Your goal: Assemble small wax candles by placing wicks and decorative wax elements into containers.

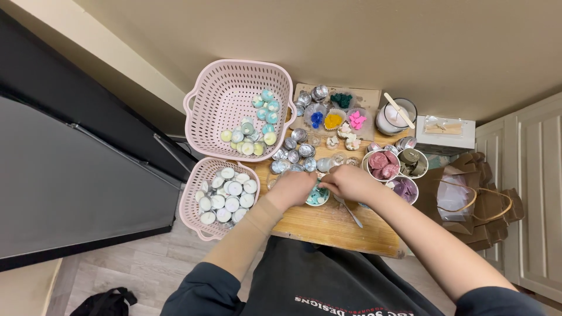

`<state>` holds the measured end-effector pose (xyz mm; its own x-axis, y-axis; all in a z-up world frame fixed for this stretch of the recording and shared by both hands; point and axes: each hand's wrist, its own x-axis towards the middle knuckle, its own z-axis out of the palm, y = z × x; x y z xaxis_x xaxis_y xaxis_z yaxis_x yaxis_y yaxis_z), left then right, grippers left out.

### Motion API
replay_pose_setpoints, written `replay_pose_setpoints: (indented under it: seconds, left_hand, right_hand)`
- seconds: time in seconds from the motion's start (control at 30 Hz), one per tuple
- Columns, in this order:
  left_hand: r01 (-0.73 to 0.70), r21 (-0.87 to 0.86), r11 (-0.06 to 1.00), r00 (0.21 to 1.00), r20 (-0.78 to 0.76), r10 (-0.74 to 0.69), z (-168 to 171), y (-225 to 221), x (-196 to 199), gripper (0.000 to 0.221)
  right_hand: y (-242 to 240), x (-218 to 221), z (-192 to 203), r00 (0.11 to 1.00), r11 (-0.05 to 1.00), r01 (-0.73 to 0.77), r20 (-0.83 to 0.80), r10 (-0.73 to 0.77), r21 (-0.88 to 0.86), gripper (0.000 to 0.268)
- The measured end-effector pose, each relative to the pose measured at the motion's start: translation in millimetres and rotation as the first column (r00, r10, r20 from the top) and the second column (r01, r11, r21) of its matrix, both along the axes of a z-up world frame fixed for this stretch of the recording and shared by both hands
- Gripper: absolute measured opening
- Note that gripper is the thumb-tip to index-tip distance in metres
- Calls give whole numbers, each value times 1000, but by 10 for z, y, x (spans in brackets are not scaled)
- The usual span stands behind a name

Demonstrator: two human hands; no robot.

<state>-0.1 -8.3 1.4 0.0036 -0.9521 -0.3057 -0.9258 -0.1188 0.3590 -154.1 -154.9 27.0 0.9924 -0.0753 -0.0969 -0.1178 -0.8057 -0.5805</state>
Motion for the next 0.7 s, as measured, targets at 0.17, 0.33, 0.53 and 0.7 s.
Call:
replay_pose_setpoints:
  seconds: [0.17, 0.33, 0.53, 0.7]
  left_hand:
    - [56, 18, 998, 993, 105, -58, 2, -59, 47, 20]
    - [47, -23, 999, 992, 115, -44, 16, -62, 117, 21]
    - [-53, -89, 995, 998, -39, 50, 366, 86, 174, 32]
    - [-269, -268, 925, 946, -256, 201, 419, 241, 93, 40]
  right_hand:
    - [50, -30, -7, 1000, 999, 3, -11, -4, -49, 26]
    - [119, -75, -7, 998, 998, 61, 30, -61, -20, 23]
    - [154, -190, -134, 988, 991, 102, 109, -112, 86, 18]
    - [352, -222, -205, 953, 953, 281, 87, -291, 110, 17]
